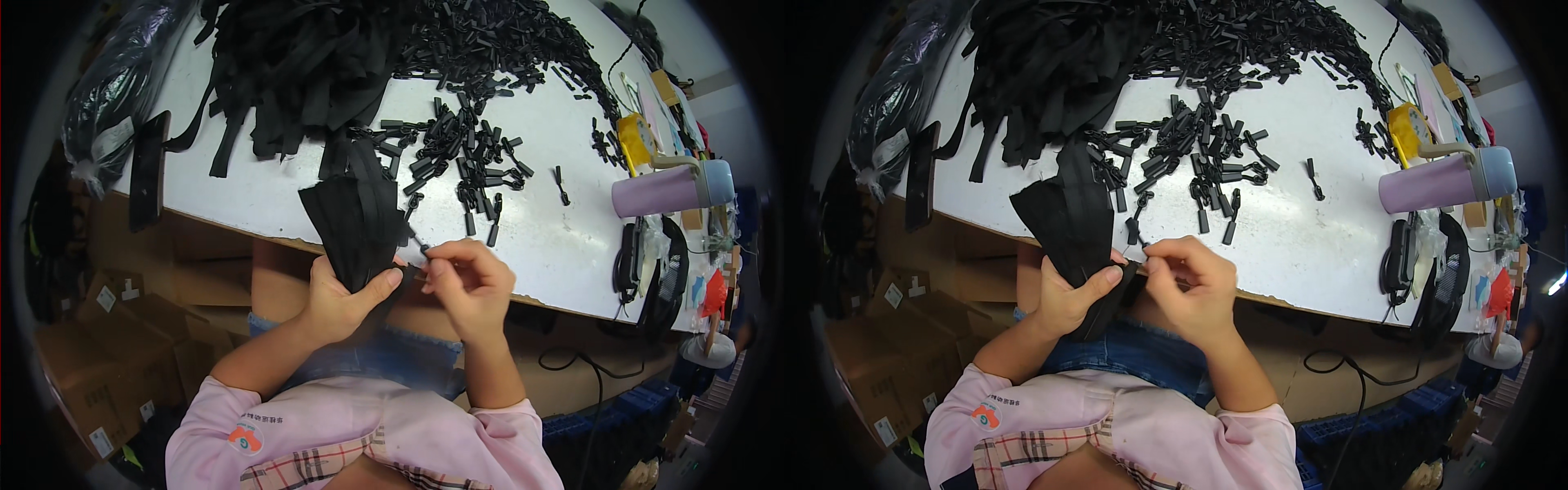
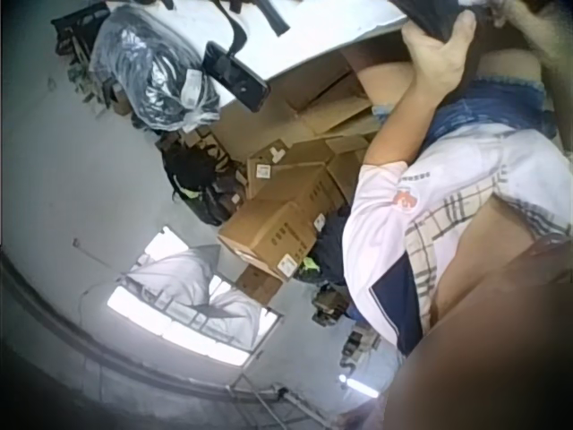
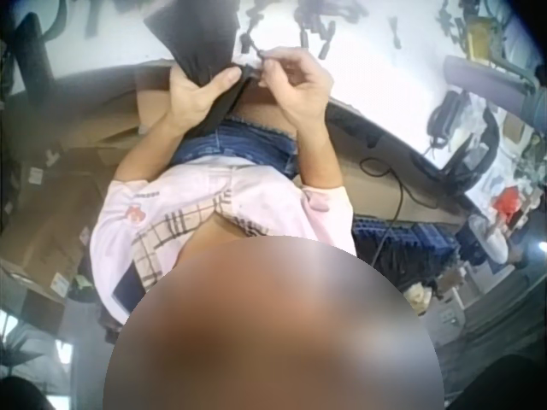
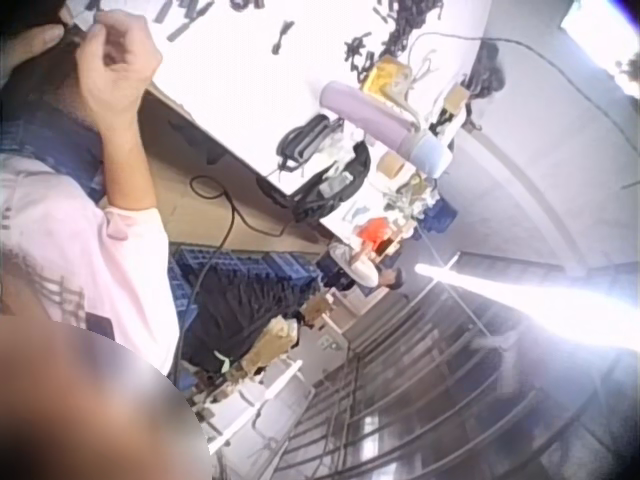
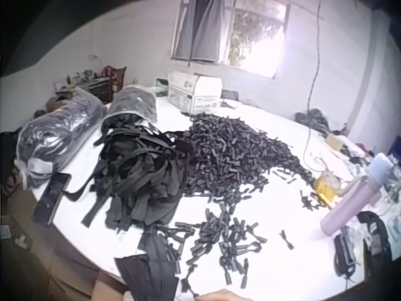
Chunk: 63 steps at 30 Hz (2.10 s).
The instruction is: Assembling zipper sliders onto zipper tapes by hand at a workbench.
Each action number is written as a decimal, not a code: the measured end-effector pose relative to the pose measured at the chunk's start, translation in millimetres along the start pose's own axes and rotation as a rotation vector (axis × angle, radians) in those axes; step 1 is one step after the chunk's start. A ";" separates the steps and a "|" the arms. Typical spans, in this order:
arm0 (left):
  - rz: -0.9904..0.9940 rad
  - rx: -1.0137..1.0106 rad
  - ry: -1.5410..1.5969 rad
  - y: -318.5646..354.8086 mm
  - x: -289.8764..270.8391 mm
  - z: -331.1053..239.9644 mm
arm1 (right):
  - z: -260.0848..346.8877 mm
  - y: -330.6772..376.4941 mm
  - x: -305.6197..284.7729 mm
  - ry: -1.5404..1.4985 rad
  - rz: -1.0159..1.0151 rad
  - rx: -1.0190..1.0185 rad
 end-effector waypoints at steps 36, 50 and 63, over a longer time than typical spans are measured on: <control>-0.087 0.127 -0.144 -0.4 2.8 -4.0 | 26.0 -2.3 4.5 0.378 -0.030 -0.491; -0.056 0.105 -0.114 -3.0 5.6 -10.3 | 24.4 -2.2 -0.2 0.399 -0.038 -0.502; -0.040 0.087 -0.145 -4.1 2.7 -4.3 | 28.4 -3.7 3.6 0.519 -0.027 -0.624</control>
Point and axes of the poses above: each hand's wrist, its own y-axis away from the middle knuckle, its own x-axis out of the palm, z = x × y, the point moved 4 cm from there along -y, towards the middle knuckle, and after that the axes turned 1 degree about y, right-handed, at the moved point
